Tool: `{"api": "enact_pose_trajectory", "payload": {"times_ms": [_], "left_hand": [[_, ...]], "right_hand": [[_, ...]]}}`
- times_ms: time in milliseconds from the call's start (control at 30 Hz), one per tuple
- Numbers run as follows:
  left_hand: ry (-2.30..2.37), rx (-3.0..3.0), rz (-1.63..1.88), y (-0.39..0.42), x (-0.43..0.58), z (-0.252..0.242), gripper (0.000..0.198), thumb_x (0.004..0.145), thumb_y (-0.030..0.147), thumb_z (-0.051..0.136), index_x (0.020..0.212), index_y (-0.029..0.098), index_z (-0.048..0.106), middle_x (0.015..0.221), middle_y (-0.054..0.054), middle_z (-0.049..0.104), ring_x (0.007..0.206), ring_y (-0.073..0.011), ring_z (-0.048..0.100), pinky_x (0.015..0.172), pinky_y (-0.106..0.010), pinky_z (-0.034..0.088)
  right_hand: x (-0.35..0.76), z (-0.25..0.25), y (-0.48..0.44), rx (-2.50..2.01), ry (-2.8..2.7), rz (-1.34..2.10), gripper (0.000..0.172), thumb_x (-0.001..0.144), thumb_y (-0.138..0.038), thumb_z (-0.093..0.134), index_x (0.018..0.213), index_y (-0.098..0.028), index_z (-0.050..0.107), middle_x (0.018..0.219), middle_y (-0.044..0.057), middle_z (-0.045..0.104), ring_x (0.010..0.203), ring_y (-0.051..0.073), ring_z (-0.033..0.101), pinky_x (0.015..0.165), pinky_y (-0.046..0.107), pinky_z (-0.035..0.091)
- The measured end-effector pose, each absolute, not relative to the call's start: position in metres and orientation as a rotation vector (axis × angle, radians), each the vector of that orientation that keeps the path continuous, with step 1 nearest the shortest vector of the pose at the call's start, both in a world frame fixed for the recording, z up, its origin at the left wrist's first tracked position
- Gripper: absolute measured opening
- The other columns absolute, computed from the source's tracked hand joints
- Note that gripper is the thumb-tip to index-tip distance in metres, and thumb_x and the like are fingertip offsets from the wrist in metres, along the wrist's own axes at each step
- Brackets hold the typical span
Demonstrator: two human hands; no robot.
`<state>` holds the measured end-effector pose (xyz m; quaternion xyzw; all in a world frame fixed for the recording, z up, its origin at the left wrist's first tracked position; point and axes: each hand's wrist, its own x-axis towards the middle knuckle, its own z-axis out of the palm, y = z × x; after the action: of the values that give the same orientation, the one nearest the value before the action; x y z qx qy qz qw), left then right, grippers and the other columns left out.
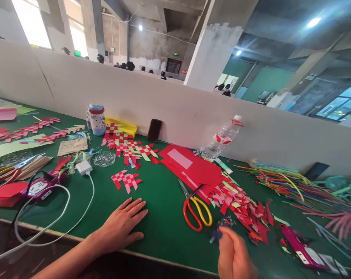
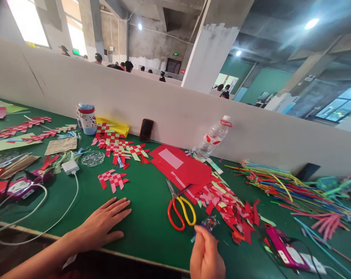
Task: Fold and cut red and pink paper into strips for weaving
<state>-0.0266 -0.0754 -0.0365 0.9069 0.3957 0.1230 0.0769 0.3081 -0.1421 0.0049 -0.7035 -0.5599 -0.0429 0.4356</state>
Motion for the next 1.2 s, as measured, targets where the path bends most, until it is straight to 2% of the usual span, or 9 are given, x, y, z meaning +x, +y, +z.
{"api": "enact_pose_trajectory", "payload": {"times_ms": [100,200,333,433,567,1000,1200], "left_hand": [[1.12,2.694,0.386,-0.064,-0.022,-0.027,0.045,0.092,0.033,0.054,0.136,0.026,0.051,0.145,-0.007,0.052,0.129,-0.0248,0.053,0.111,-0.043,0.04],[0.987,2.712,0.452,-0.05,-0.008,-0.015,0.041,0.092,0.023,0.05,0.133,0.026,0.052,0.141,-0.006,0.056,0.122,-0.0231,0.059,0.105,-0.039,0.047],[0.75,2.753,0.466,-0.036,0.023,-0.012,0.042,0.092,0.028,0.053,0.134,0.026,0.051,0.143,-0.008,0.053,0.13,-0.0267,0.052,0.109,-0.044,0.043],[0.572,2.739,0.415,-0.034,0.042,-0.02,0.049,0.092,0.04,0.055,0.139,0.026,0.048,0.146,-0.008,0.051,0.138,-0.0272,0.043,0.115,-0.048,0.034],[0.532,2.654,0.35,-0.034,0.048,-0.029,0.05,0.093,0.044,0.054,0.14,0.028,0.047,0.147,-0.004,0.05,0.14,-0.0227,0.04,0.12,-0.046,0.025],[0.483,2.494,0.281,-0.026,0.042,-0.026,0.051,0.093,0.039,0.056,0.141,0.027,0.046,0.151,-0.004,0.045,0.144,-0.0233,0.034,0.122,-0.048,0.018],[0.496,2.464,0.276,-0.027,0.042,-0.026,0.05,0.092,0.04,0.057,0.14,0.026,0.048,0.15,-0.005,0.046,0.143,-0.0242,0.034,0.122,-0.048,0.017]], "right_hand": [[0.316,0.035,-0.091,-1.707,-1.583,-0.092,0.039,0.098,-0.047,0.032,0.104,-0.019,0.059,0.082,0.009,0.072,0.067,0.02,0.068,0.064,0.031,0.054],[0.325,0.046,-0.034,-1.739,-1.78,-0.068,0.04,0.099,-0.04,0.026,0.119,-0.018,0.052,0.109,0.013,0.068,0.095,0.021,0.067,0.082,0.034,0.054],[0.328,0.033,0.044,-1.807,-1.96,0.008,0.039,0.093,-0.034,0.052,0.128,-0.018,0.052,0.131,0.012,0.057,0.124,0.023,0.052,0.101,0.039,0.046],[0.325,0.017,0.092,-1.907,-2.042,0.039,0.038,0.093,-0.037,0.058,0.126,-0.019,0.056,0.132,0.01,0.056,0.116,0.024,0.057,0.096,0.048,0.049],[0.322,0.003,0.124,-1.994,-2.158,0.059,0.036,0.093,-0.037,0.058,0.124,-0.018,0.057,0.126,0.009,0.058,0.108,0.022,0.06,0.09,0.044,0.052],[0.3,-0.009,0.077,-2.047,-2.295,0.043,0.031,0.094,-0.036,0.057,0.121,-0.021,0.06,0.134,0.009,0.055,0.12,0.024,0.054,0.102,0.05,0.044],[0.341,0.0,0.082,-2.153,-2.134,0.016,0.032,0.094,-0.036,0.057,0.12,-0.019,0.059,0.126,0.008,0.059,0.108,0.021,0.06,0.092,0.044,0.051]]}}
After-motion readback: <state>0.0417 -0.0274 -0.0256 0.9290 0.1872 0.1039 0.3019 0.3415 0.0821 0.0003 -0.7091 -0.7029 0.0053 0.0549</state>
